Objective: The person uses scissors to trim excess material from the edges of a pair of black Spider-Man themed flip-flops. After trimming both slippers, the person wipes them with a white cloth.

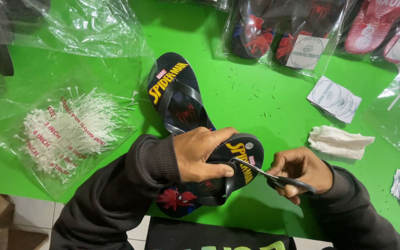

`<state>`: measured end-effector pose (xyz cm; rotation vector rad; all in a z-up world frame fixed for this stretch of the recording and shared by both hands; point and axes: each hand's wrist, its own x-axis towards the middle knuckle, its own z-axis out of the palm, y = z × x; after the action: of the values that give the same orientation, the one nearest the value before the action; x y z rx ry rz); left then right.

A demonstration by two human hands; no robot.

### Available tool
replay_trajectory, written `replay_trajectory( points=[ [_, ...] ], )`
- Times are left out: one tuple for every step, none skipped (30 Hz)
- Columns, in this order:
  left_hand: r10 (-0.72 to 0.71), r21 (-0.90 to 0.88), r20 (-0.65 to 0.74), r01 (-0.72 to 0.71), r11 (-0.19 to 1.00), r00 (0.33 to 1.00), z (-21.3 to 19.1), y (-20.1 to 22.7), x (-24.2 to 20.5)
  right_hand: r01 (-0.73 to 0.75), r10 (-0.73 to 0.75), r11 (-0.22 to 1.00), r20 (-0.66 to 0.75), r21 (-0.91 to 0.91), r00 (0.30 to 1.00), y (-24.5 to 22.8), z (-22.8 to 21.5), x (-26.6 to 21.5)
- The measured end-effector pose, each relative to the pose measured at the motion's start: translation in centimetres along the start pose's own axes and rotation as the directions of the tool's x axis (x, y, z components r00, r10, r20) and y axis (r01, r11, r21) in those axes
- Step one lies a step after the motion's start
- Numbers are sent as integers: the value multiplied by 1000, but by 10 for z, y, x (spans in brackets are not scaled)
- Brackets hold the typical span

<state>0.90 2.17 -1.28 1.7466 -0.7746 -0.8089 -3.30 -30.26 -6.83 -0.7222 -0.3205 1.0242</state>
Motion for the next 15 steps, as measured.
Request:
replay_trajectory(
  points=[
    [-12,19,-3,12,1000,1000,0,0,0,-7,7,1000,-21,-13,1000,-1,2,1],
    [-12,19,-3,12,1000,1000,0,0,-1,-8,7,1000,-20,-13,1000,-2,3,1],
    [4,22,-12,-3,1000,1000,1,0,-1,-36,36,999,-33,-9,999,-4,4,1],
    [19,26,-20,-18,999,1000,1,-1,0,-64,64,998,-47,-4,997,-5,6,1],
    [19,26,-20,-18,999,1000,1,0,0,-64,64,998,-47,-4,997,-4,4,2],
    [9,30,-22,-8,1000,1000,2,0,0,-44,44,999,-3,16,999,-2,3,3],
    [-1,34,-24,2,999,1000,2,0,0,-26,24,999,41,36,999,-1,1,4],
    [0,34,-24,1,999,1000,2,0,-1,-26,24,999,40,35,999,1,1,3],
    [12,26,-27,-11,1000,1000,2,0,-1,-13,12,999,23,35,1000,2,1,2],
    [24,18,-31,-23,1000,999,2,0,-1,1,-1,999,6,35,1000,3,0,2],
    [26,20,-30,-25,999,999,0,1,-1,3,-3,999,5,33,1000,2,1,1],
    [-1,4,-3,1,1000,1000,-1,3,-1,-4,4,999,-3,38,1000,2,2,1],
    [-26,-10,25,26,1000,999,-2,5,0,-10,11,999,-12,42,1000,1,3,0],
    [-23,-9,27,23,1000,999,-3,6,0,-8,9,999,-14,40,1000,0,3,-1],
    [-48,-21,51,49,999,998,-3,8,0,-36,37,999,-26,35,999,-1,2,-1]
  ],
)
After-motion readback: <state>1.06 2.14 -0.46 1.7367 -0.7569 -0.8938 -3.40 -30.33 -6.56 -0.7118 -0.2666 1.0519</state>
